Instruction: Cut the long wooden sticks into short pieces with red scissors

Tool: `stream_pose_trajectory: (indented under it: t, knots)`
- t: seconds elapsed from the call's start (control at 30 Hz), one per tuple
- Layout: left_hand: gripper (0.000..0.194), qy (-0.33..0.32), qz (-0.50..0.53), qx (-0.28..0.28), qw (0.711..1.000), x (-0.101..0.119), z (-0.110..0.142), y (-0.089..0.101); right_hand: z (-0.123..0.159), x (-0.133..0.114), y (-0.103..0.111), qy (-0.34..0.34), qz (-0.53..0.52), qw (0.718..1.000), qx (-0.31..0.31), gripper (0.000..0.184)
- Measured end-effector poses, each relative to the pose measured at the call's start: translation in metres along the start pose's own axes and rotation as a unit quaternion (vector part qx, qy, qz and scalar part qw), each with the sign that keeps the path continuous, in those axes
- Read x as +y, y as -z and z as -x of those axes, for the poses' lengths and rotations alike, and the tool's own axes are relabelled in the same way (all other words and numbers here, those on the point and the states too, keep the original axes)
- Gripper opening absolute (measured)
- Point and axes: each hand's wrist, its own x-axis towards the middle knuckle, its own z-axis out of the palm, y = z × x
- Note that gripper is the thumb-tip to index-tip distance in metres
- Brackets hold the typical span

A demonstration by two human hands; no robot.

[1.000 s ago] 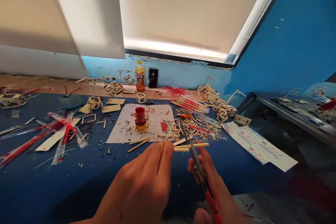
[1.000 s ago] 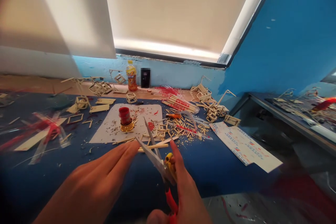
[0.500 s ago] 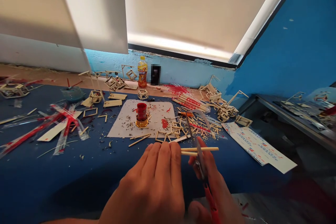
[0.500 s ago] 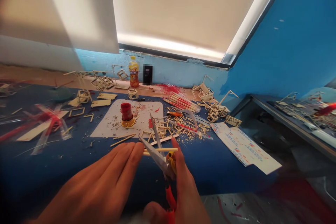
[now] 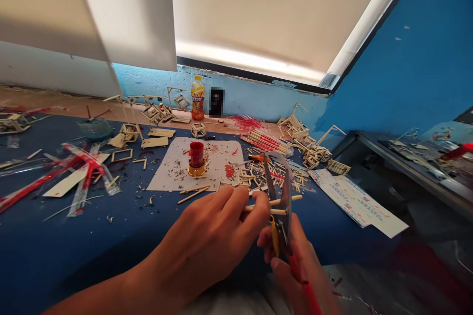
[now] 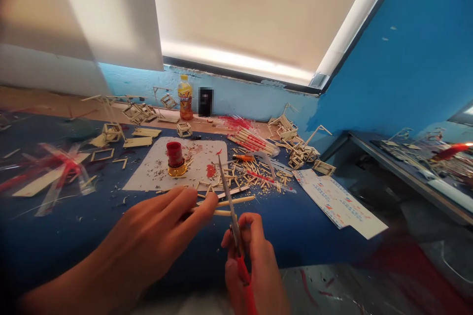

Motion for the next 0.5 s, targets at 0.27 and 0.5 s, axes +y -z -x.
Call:
stream_pose_trajectory:
  t: [0.27, 0.5]
  knots:
    - [0.029, -0.026, -0.019, 0.023, 0.999, 0.0, 0.0, 0.001, 0.017, -0.005, -0.001, -0.036, 0.033, 0.999, 0.006, 0.042]
    - [0.041, -0.047, -0.042, -0.04, 0.997, 0.001, -0.002, 0.019, 0.027, -0.012, 0.003, -0.005, 0.055, 0.998, -0.001, 0.029]
